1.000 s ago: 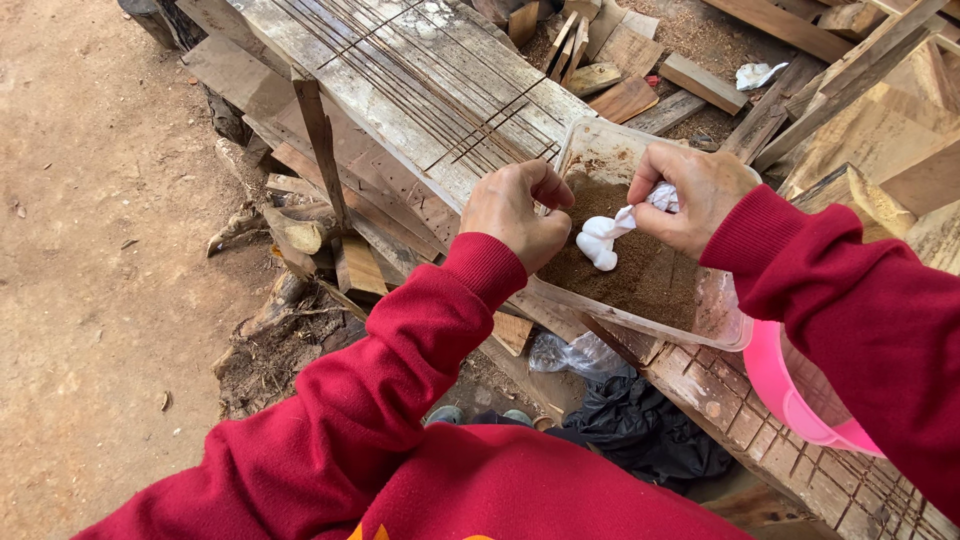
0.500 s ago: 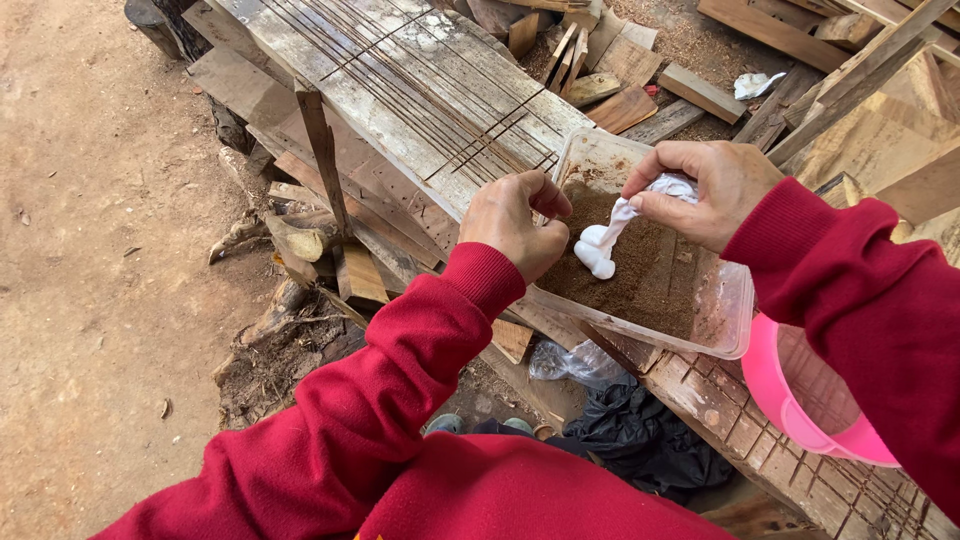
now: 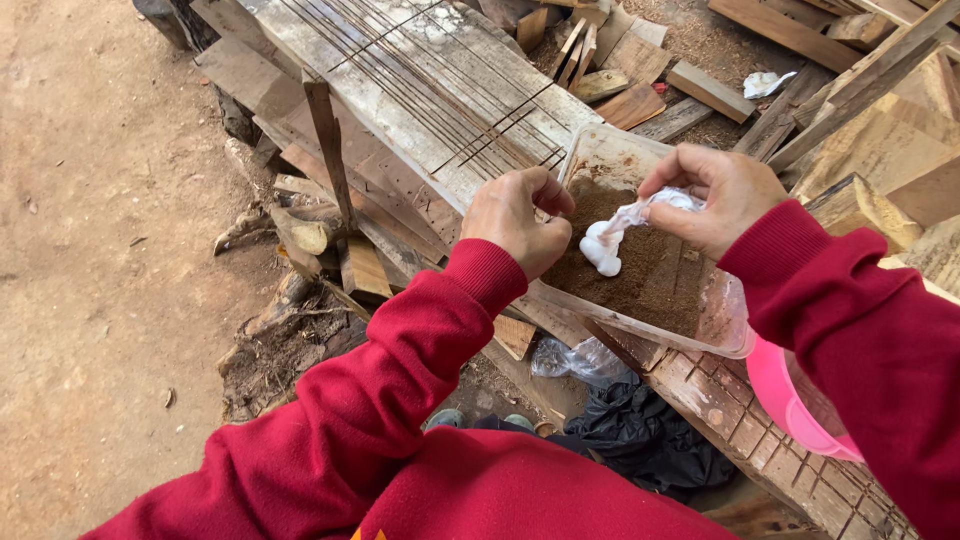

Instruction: The person wipes a plastic container with a white cloth, then mixes and kneads a brown powder with liquid inside the container by hand, repeatedly pressing and turning the dampened material until it forms a moist mass.

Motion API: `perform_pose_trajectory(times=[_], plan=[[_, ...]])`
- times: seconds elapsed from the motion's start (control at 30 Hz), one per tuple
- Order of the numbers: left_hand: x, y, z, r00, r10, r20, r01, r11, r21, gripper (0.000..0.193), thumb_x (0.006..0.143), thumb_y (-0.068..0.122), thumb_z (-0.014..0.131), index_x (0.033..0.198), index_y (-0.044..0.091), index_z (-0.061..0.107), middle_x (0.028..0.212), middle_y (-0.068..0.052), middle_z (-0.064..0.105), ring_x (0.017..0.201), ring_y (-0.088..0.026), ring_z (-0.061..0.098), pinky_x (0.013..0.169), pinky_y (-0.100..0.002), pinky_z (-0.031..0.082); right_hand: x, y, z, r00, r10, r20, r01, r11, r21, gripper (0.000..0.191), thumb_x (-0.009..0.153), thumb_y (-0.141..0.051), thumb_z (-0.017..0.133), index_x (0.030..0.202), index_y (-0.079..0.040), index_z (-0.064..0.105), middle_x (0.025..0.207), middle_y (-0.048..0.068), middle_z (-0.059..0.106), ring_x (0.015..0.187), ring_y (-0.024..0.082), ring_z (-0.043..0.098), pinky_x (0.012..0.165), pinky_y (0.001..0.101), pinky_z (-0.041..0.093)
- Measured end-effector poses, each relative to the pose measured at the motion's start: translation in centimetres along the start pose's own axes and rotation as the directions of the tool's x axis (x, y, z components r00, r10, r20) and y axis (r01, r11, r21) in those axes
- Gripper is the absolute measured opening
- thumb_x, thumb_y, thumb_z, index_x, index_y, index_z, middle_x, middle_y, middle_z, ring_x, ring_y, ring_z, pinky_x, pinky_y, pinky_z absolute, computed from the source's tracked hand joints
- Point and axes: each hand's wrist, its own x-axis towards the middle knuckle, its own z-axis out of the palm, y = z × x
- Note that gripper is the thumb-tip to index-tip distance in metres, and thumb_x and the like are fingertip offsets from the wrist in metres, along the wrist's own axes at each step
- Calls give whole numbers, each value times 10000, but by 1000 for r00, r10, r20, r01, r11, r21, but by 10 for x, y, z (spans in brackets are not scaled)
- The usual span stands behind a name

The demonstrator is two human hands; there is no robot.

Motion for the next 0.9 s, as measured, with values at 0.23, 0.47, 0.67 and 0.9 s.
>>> perform_pose_trajectory(times=[0.23, 0.47, 0.67, 0.9], plan=[[5, 1, 0, 999, -3, 34, 3, 1000, 25, 208, 708, 90, 676, 892, 89, 773, 915, -90, 774, 864, -234, 752, 841, -350, 572, 3, -1, 3, 999, 38, -23, -41, 991, -126, 241, 775, -287, 791, 944, -128, 724, 827, 25, 758, 765, 165, 730, 731, 320, 558], [5, 0, -1, 1000, 19, 4, -20, 999, 29, 179, 722, 105, 696, 883, 86, 772, 903, -96, 780, 855, -240, 751, 834, -347, 575, 0, 1, 10, 991, -120, -52, 107, 975, -195, 305, 804, -325, 786, 1062, -163, 772, 901, 57, 731, 804, 203, 721, 739, 353, 557], [5, 1, -1, 999, 30, -10, -30, 998, 57, 183, 712, 108, 701, 880, 100, 773, 908, -85, 777, 871, -242, 741, 836, -355, 567, -1, 6, 14, 1000, -18, -10, 14, 962, -272, 255, 811, -375, 757, 990, -199, 801, 855, 49, 767, 757, 219, 739, 700, 379, 565], [9, 3, -3, 1000, 10, 3, -10, 998, 61, 175, 721, 116, 692, 879, 101, 766, 896, -77, 781, 858, -231, 751, 837, -359, 580, 3, 20, 25, 997, -66, -25, 55, 946, -319, 239, 792, -339, 752, 957, -166, 764, 800, 98, 745, 736, 263, 725, 682, 411, 557]])
